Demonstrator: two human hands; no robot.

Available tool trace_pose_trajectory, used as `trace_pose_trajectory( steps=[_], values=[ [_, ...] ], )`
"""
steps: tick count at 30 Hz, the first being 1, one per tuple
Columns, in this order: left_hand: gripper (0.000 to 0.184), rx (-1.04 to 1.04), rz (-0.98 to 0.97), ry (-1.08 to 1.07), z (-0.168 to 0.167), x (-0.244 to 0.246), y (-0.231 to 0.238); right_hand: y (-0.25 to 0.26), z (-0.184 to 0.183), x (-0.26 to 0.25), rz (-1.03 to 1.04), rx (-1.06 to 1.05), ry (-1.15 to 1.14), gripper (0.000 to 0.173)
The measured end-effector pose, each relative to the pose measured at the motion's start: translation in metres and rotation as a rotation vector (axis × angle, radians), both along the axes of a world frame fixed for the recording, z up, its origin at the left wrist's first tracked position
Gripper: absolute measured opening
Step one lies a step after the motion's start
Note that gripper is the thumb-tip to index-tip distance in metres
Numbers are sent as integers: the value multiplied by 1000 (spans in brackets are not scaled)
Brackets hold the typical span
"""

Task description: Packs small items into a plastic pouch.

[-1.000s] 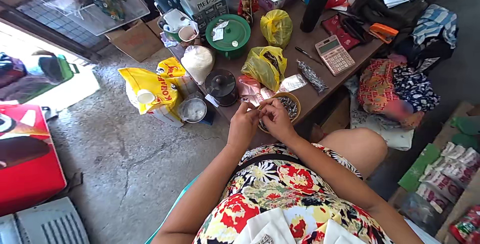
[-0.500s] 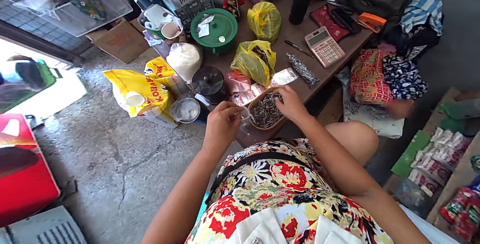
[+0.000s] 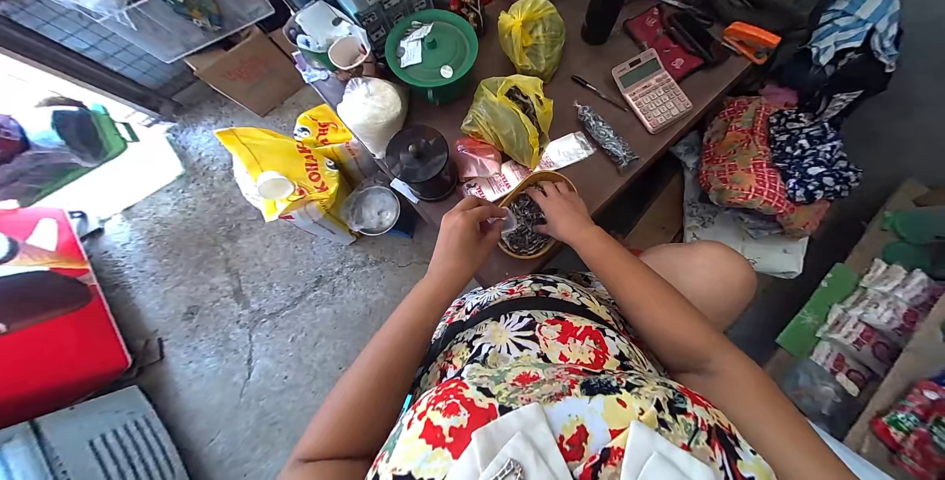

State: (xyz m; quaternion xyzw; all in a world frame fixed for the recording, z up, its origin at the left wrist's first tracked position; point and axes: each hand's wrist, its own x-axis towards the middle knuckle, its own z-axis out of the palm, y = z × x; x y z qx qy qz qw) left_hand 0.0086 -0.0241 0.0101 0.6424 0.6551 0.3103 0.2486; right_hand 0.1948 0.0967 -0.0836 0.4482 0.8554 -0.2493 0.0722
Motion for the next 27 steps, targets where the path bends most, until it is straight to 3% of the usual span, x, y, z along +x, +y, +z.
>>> trace_pose_trajectory(
  steps=[4, 5, 8, 12, 15, 23, 27],
  values=[
    [15, -35, -22, -44, -2, 5, 6, -2, 7, -2, -56, 37, 63, 39],
    [15, -43, -28, -56, -3, 6, 7, -3, 9, -1, -68, 48, 79, 37],
    [15, -79, -37, -109, -6, 7, 11, -5, 10, 2, -74, -15, 20, 60],
    [17, -161, -25, -199, -3, 8, 15, -4, 10, 3, -86, -20, 51, 34],
    [17, -211, -3, -254, -3, 7, 17, -2, 21, 7, -128, -3, 197, 24],
    [19, -285, 10, -301, -10, 8, 30, 1, 60, 28, -346, -302, 461, 23],
    [20, -297, 0, -299, -12, 12, 35, -5, 71, 33, -494, -451, 731, 25]
  ],
)
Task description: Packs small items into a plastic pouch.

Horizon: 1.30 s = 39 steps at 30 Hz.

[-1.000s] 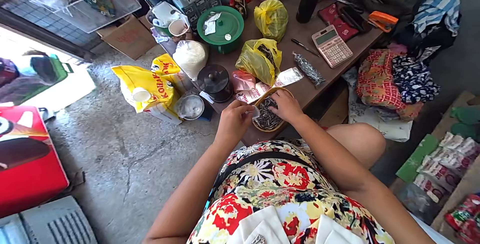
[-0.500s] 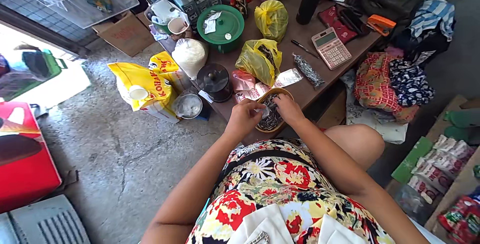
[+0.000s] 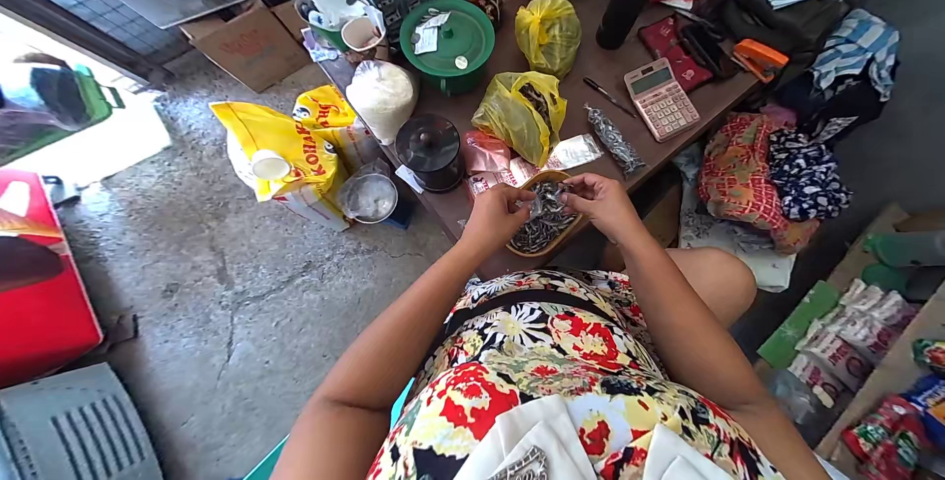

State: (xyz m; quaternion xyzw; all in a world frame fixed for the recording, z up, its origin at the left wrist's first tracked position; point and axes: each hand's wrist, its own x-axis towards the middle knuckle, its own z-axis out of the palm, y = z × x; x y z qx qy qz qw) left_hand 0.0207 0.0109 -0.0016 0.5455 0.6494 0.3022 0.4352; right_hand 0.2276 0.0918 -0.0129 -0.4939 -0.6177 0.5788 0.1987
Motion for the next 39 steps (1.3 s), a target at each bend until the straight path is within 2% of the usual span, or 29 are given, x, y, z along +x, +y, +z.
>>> trace_pose_trajectory(
  steps=[5, 9, 15, 21, 24, 28, 32, 36, 39],
  values=[
    [21, -43, 9, -17, 2, 4, 2, -15, 9, -8, -116, 57, 154, 22],
    [22, -66, 32, -54, 1, 6, 2, -26, 12, -13, -22, 210, 6, 19],
    [24, -70, 33, -67, 1, 9, 0, -36, 12, -16, 66, 304, -86, 18],
    [25, -56, 2, -61, 0, 12, -5, -40, 8, -22, 84, 487, -158, 32],
    [26, -43, 17, -60, 0, 13, -6, -41, 12, -25, 118, 428, -178, 27],
    [22, 35, 5, -7, 1, 17, -11, -37, 19, -27, 188, 180, -209, 26],
    [26, 6, 12, -34, 0, 14, -10, -33, 15, -24, 133, 135, -123, 28],
    [26, 19, 43, -61, -2, 9, -10, -34, 10, -20, 102, 6, 54, 35],
    [26, 25, 44, -80, -4, 8, -9, -37, 4, -20, 46, 50, 61, 23]
  ],
)
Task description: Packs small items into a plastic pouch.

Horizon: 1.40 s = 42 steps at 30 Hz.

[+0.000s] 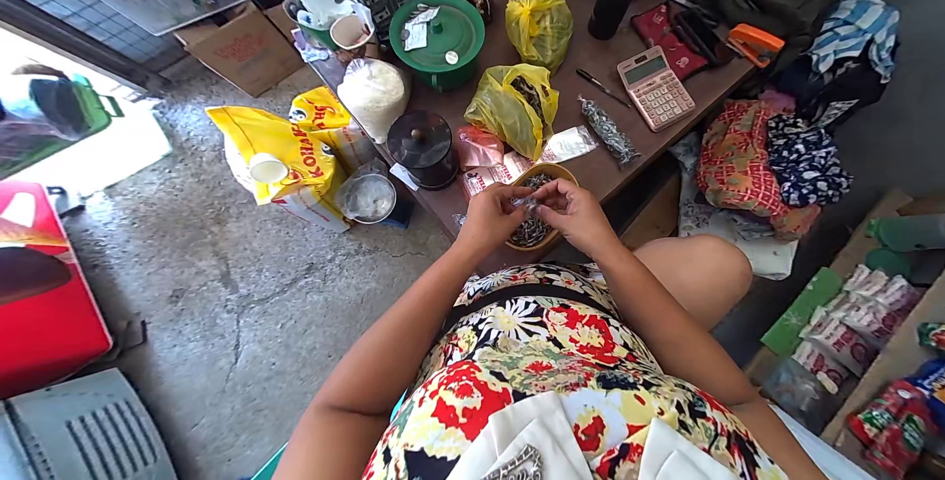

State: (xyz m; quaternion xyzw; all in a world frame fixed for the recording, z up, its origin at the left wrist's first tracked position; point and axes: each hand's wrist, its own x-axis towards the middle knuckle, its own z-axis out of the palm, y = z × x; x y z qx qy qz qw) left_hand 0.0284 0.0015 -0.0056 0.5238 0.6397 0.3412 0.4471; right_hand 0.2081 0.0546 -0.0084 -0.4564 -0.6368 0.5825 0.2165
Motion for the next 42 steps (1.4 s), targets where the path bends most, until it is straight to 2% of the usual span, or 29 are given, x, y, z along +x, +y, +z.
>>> trace_pose_trajectory(
  steps=[3, 11, 14, 17, 22, 32, 35, 39, 42],
  values=[
    [27, 11, 2, -13, -2, -1, -1, -4, 1, -1, -34, 166, -77, 13],
    [27, -5, -7, -10, 2, 2, 0, -11, -8, -8, -6, 730, -257, 11],
    [26, -3, -4, -14, 3, 3, -1, -16, -11, -13, 55, 846, -306, 9],
    [26, 29, 9, -34, 4, 2, -2, -21, -8, -18, 91, 814, -249, 9],
    [26, 40, 57, -92, 8, -5, -4, -18, 1, -14, 107, 550, -54, 34],
    [25, 87, 31, -77, 13, -4, -7, -18, -8, -12, 87, 911, -150, 15],
    [25, 104, 13, -73, 14, -4, -9, -17, -7, -11, 116, 887, -177, 13],
    [27, 80, 23, -77, 18, -8, -10, -17, -4, -10, 162, 700, -86, 21],
    [29, 56, 2, -79, 20, -10, -9, -17, -8, -10, 179, 745, -66, 23]
  ],
)
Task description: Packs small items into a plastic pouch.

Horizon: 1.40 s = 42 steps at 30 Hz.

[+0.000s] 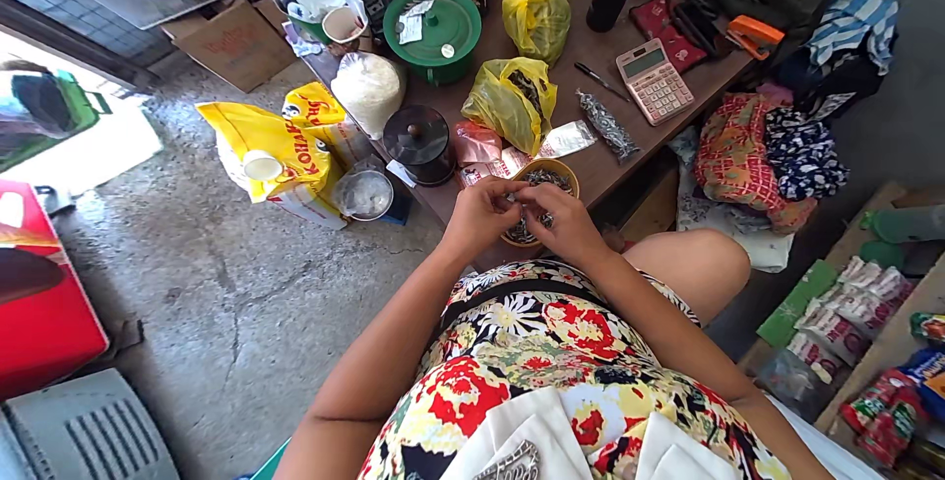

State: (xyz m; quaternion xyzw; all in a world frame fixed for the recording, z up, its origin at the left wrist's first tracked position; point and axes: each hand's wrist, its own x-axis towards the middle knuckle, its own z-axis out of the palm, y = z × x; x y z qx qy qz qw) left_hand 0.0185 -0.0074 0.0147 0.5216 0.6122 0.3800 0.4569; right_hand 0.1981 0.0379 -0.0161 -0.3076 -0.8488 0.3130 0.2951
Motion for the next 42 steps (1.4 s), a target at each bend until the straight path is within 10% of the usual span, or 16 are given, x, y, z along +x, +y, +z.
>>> trace_pose_trajectory(
  steps=[23, 42],
  values=[
    [32, 8, 60, -129, 4, -10, -6, 15, 8, 3, 93, 238, -270, 20],
    [54, 284, 99, -235, -33, -42, -33, 15, 105, -12, 77, 353, -148, 24]
  ],
)
